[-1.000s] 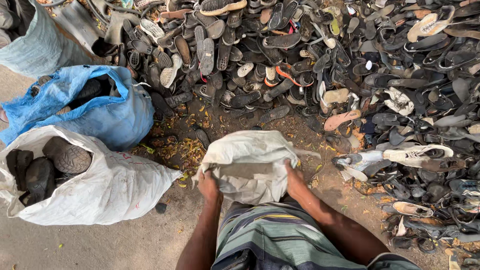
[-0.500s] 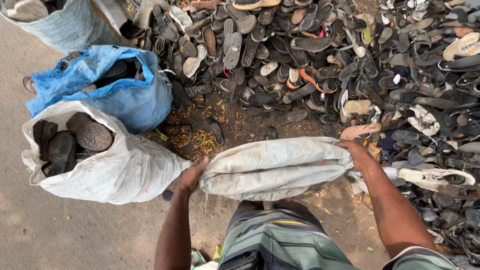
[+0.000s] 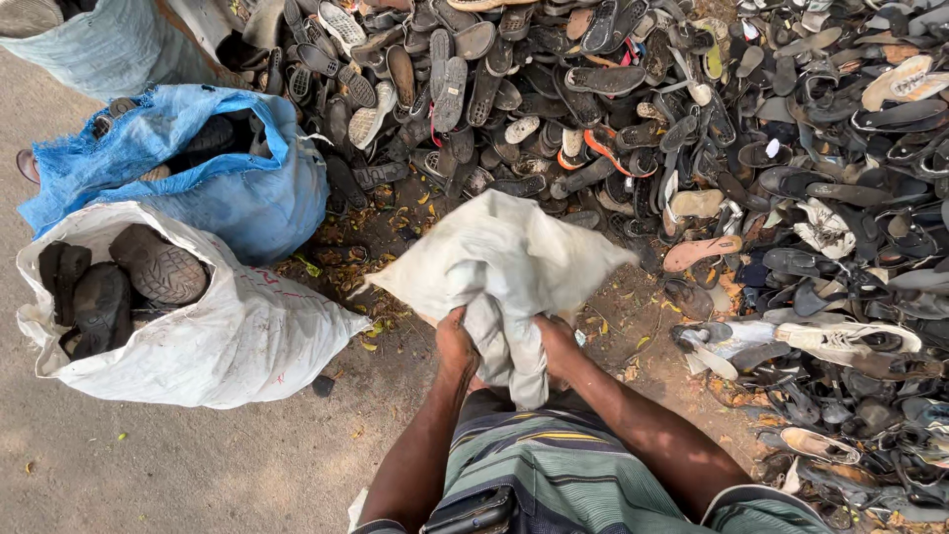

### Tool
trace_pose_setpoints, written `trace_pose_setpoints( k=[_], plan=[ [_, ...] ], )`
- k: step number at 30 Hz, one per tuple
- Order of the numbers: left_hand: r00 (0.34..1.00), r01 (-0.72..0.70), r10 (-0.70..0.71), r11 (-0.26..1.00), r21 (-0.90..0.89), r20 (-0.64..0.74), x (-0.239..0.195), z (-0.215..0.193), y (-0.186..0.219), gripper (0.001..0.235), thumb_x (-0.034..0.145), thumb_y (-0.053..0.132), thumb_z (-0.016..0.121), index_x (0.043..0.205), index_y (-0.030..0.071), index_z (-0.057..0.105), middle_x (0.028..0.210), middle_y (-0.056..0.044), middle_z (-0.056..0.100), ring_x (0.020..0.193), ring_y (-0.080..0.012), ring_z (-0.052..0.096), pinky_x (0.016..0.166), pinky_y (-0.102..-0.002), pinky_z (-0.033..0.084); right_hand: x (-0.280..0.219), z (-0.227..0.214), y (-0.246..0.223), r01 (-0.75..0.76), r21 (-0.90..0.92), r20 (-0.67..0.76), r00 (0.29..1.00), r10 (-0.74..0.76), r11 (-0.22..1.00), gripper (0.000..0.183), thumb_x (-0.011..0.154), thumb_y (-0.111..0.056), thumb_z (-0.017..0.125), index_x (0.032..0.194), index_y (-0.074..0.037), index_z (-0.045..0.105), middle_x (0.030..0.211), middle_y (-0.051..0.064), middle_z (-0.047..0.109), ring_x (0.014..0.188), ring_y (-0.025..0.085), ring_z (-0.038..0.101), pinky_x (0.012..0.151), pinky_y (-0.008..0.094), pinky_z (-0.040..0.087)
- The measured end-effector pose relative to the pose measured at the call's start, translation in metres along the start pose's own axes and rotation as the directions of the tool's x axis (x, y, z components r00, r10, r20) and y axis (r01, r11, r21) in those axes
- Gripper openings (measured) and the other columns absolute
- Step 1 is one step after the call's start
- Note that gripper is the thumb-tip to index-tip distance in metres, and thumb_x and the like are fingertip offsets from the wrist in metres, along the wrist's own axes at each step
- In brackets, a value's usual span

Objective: The person sorts through a large pile of used shoes and sandals, picking up pairs and placing them into a white sack. The person repeatedly reaches into the pile, selects footwear, and transfers it into the sack.

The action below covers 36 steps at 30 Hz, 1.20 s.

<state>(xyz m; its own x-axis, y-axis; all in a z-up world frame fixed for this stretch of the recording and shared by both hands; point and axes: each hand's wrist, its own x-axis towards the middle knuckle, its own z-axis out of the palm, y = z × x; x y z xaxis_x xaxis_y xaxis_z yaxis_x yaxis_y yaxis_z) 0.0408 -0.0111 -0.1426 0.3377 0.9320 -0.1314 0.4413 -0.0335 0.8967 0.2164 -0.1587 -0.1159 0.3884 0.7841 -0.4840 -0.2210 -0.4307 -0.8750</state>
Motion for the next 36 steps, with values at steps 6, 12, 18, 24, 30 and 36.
trace_pose_setpoints(
  k=[6,12,18,24,30,36],
  plan=[
    [0.497,0.77,-0.453,0.623,-0.136,0.74,0.038,-0.133,-0.007,0.063,0.091,0.042,0.062,0.134,-0.005,0.064,0.116,-0.028,0.071,0.097,-0.0332,0.071,0.084,-0.043,0.059,-0.025,-0.17,-0.06,-0.463,0.198,0.13,0.886,0.445,0.864,0.041,0.092,-0.017,0.064,0.124,0.01,0.063,0.117,0.021,0.072,0.1,0.027,0.074,0.09,0.04,0.06],
    [0.745,0.223,-0.42,0.889,0.399,0.518,0.006,-0.181,0.039,0.113,0.081,0.074,0.075,0.152,-0.004,0.034,0.143,-0.035,0.044,0.12,-0.0468,0.053,0.097,-0.056,0.047,-0.013,-0.21,-0.052,-0.369,0.254,0.07,0.929,0.364,0.894,0.044,0.088,-0.019,0.075,0.12,0.011,0.065,0.104,0.021,0.075,0.085,0.025,0.075,0.078,0.038,0.061],
    [0.631,-0.684,0.684,0.269,0.678,0.365,-0.04,-0.108,0.107,0.146,0.047,0.102,0.045,0.155,0.006,0.025,0.136,-0.03,0.053,0.114,-0.0411,0.066,0.093,-0.059,0.05,-0.017,-0.118,-0.089,-0.157,0.184,0.524,0.851,0.038,0.97,0.052,0.091,-0.024,0.079,0.117,0.019,0.069,0.103,0.024,0.077,0.087,0.024,0.074,0.08,0.033,0.059],
    [0.932,0.29,-0.363,0.754,0.589,0.006,0.003,-0.077,0.077,0.054,0.093,0.048,0.069,0.129,0.009,0.059,0.083,-0.01,0.076,0.064,-0.0186,0.071,0.063,-0.039,0.061,0.025,-0.049,-0.126,0.231,-0.712,0.016,0.95,-0.313,0.663,0.06,0.088,-0.043,0.076,0.134,-0.005,0.065,0.131,0.021,0.066,0.115,0.031,0.065,0.095,0.047,0.054],
    [0.815,0.461,-0.365,0.879,0.122,-0.45,0.042,-0.165,-0.003,0.046,0.095,0.026,0.07,0.121,-0.01,0.058,0.102,-0.024,0.072,0.082,-0.03,0.073,0.072,-0.043,0.063,-0.074,-0.044,-0.047,0.157,-0.85,0.331,0.902,0.279,0.502,0.08,0.08,-0.064,0.068,0.145,-0.02,0.054,0.149,0.013,0.054,0.136,0.036,0.053,0.111,0.05,0.046],
    [0.726,0.393,-0.338,0.919,-0.043,-0.599,0.01,-0.199,-0.036,0.05,0.099,0.026,0.071,0.125,-0.013,0.056,0.117,-0.026,0.07,0.1,-0.0334,0.072,0.086,-0.045,0.061,-0.165,-0.108,0.041,-0.162,-0.908,-0.022,0.939,0.343,0.386,0.038,0.094,-0.05,0.061,0.1,-0.014,0.069,0.101,0.009,0.07,0.098,0.03,0.068,0.087,0.045,0.053]
  ],
)
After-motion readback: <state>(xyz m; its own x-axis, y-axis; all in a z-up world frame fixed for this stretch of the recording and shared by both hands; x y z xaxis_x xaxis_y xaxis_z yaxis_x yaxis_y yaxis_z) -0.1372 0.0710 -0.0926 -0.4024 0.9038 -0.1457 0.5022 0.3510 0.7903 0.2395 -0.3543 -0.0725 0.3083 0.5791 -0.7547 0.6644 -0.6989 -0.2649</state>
